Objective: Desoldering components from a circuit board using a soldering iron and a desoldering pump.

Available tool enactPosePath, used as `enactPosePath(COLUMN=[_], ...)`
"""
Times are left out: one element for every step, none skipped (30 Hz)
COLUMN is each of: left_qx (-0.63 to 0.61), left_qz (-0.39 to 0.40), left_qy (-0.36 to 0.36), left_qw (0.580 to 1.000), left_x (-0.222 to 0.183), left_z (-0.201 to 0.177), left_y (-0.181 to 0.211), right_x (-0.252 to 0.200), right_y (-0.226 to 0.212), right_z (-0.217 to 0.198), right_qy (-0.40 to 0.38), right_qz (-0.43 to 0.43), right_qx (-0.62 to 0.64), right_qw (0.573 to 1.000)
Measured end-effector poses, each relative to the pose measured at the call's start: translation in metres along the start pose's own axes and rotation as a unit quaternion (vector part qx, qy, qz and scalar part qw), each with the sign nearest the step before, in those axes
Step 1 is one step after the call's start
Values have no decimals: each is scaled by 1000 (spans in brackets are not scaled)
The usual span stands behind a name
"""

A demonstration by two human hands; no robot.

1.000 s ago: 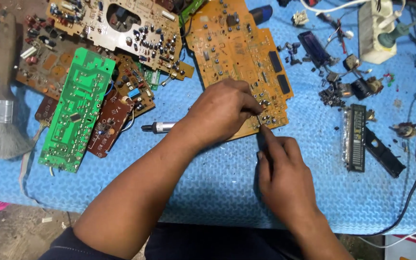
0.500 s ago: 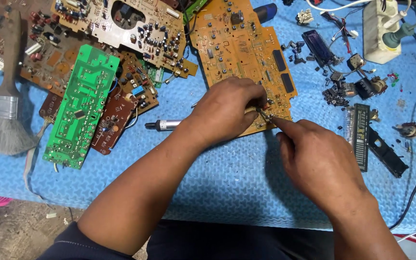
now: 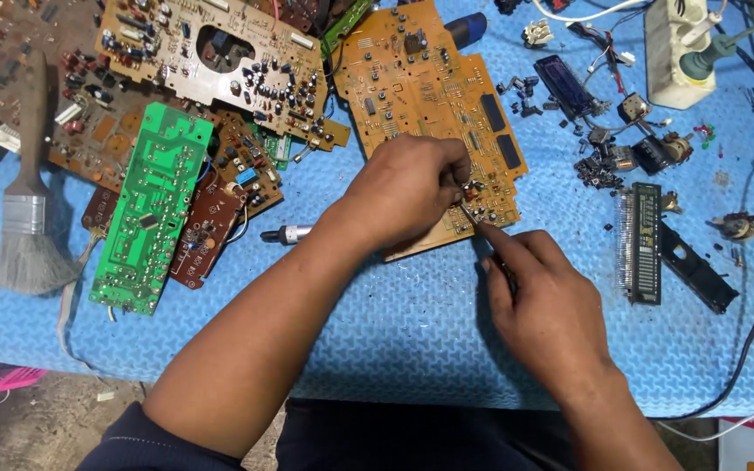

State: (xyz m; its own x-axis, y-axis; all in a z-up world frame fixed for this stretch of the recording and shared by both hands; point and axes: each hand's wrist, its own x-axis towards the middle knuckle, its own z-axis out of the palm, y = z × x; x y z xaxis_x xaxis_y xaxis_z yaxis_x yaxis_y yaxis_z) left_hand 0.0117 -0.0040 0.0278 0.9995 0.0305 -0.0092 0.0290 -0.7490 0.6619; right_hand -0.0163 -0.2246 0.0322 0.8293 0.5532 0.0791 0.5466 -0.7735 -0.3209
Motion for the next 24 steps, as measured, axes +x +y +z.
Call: enactPosePath(left_qx=[2,12,22,22,44,65,65,70,75,73,72,72,71,45,19,18,23,28,29,32,35,35,37,39], left_qz=[1,-20,-42,-42,-35,-30,-32,-17,-2,-3,16,36,35,36,36,36,37,39,40,32,25,24,22,19], left_qy=[0,-40,-81,-80,-104,-128,-127,-141,-154,-154,-150,-146,-145,-134,-123,-124,-129,-133,-132,-133,-135,-134,-136,-138], left_qw=[1000,999,996,996,993,989,989,987,985,985,986,986,986,989,992,992,991,990,990,990,990,990,990,989], left_x=[3,5,7,11,16,20,22,27,31,33,36,39,35,32,29,30,30,31,32,33,33,34,34,35], left_z=[-6,-12,-18,-21,-23,-27,-26,-26,-26,-23,-20,-18,-20,-22,-24,-23,-22,-22,-22,-21,-20,-20,-21,-20], left_y=[5,9,13,15,16,16,13,10,8,4,0,-3,-3,-2,-1,-1,-1,-1,-1,0,0,0,0,0], right_x=[1,1,1,2,3,4,2,1,1,-1,-2,-2,-3,-4,-4,-5,-5,-5,-3,-1,1,5,9,13], right_y=[0,-1,-2,-4,-6,-9,-9,-9,-9,-9,-9,-9,-10,-11,-13,-13,-14,-15,-15,-15,-16,-16,-17,-17], right_z=[0,-1,-1,-2,-3,-4,-1,1,3,5,8,10,12,14,16,16,17,17,14,11,7,3,0,-5], right_qy=[2,-1,-3,-3,-15,-29,-30,-27,-24,-25,-19,-12,-12,-6,0,-1,1,6,7,-14,-35,-35,-48,-63], right_qz=[0,1,2,1,9,15,13,9,5,4,-1,-7,-8,17,41,42,38,33,33,39,46,45,40,36], right_qx=[1,-20,-41,-41,-43,-46,-46,-45,-45,-45,-38,-31,-31,-30,-29,-30,-24,-18,-18,-18,-18,-18,-29,-39], right_qw=[1000,1000,999,999,999,998,998,999,999,999,999,999,999,999,999,999,999,999,999,999,998,998,998,997])
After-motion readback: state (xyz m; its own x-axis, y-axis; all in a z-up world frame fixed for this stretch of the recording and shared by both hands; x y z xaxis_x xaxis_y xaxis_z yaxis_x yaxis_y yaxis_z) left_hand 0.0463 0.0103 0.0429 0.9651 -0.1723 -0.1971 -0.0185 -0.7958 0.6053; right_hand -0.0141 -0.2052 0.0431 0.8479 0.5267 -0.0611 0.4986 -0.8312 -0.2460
